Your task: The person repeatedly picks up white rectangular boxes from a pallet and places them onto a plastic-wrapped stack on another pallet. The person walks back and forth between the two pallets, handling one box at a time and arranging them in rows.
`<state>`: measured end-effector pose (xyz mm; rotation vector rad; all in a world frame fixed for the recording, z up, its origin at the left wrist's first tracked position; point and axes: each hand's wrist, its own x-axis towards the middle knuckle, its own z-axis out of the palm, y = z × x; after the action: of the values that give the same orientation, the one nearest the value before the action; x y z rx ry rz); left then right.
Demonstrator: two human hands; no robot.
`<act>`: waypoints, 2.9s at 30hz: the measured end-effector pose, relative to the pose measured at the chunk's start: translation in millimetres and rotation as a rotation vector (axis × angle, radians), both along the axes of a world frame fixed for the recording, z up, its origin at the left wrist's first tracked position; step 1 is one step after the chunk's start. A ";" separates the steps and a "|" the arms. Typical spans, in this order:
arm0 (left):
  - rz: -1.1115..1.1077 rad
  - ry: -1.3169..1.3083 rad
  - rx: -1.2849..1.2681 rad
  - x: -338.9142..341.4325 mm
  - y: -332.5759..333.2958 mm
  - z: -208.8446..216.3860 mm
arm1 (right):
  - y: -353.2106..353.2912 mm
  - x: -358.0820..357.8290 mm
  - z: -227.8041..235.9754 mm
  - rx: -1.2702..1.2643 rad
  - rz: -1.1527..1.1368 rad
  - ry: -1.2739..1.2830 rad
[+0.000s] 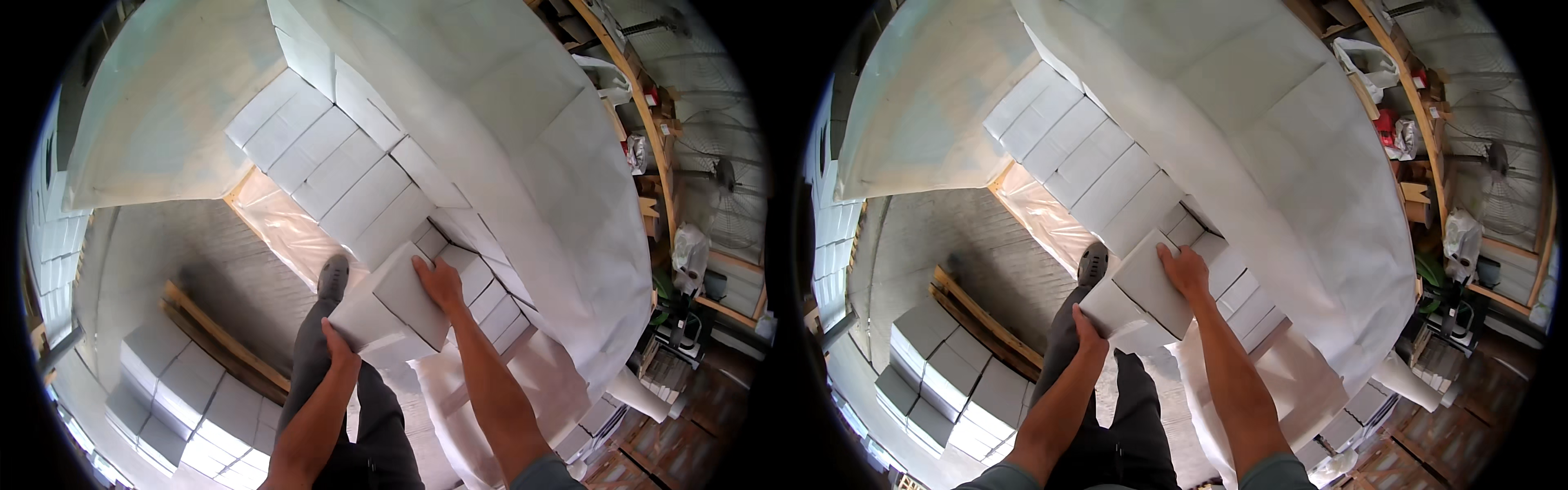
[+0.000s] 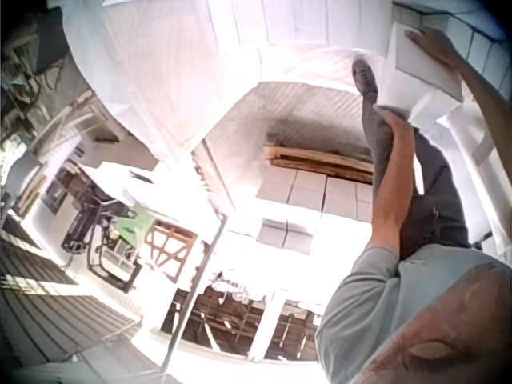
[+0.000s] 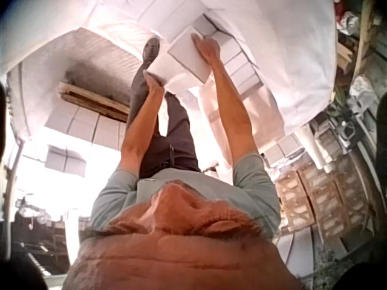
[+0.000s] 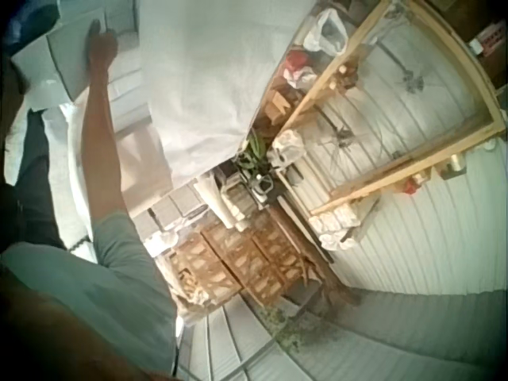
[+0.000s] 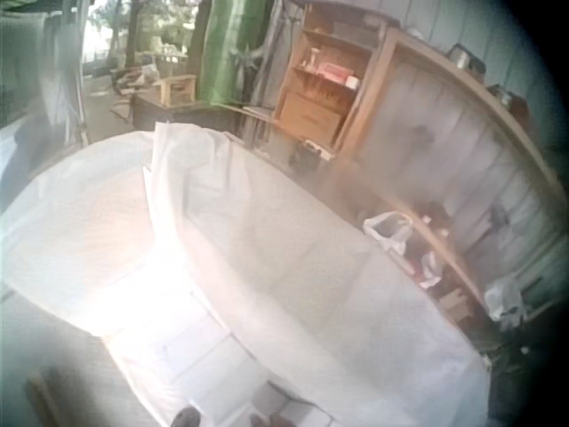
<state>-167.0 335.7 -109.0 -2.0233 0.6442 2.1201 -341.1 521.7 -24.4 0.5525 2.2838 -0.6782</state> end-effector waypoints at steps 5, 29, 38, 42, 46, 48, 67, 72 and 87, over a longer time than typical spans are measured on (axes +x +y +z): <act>0.024 0.103 0.033 3.5 -0.4 5.1 | 8.0 4.7 -4.7 -0.024 -0.054 -0.017; -0.176 0.039 0.015 -54.9 61.7 2.6 | 40.8 23.9 -9.7 -0.054 0.167 0.398; -0.148 0.184 0.289 -51.3 62.1 -40.6 | 23.0 194.7 -22.3 -0.262 -0.446 0.128; -0.247 0.022 0.173 -63.0 55.0 -95.9 | 3.1 189.3 -62.6 -0.615 -0.925 -0.262; 0.164 0.402 0.369 -83.8 82.1 -111.6 | -15.0 181.0 -97.8 -0.974 -1.269 -0.310; 0.144 0.387 0.276 -86.7 90.8 -116.9 | -19.4 176.0 -118.1 -1.062 -1.414 -0.199; 0.039 0.377 0.359 -80.0 88.4 -157.2 | -16.0 156.0 -136.4 -1.235 -1.594 -0.049; 0.384 0.449 0.340 -87.7 107.3 -160.2 | -16.0 159.0 -147.3 -1.266 -1.745 -0.072; -0.636 0.105 -0.038 -69.7 64.1 -121.7 | -16.3 131.0 -79.3 -0.958 -1.461 -0.288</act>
<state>-236.7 399.8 -230.7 -1.4492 1.1626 1.8307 -210.1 505.4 -103.7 1.5940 0.7299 -1.9721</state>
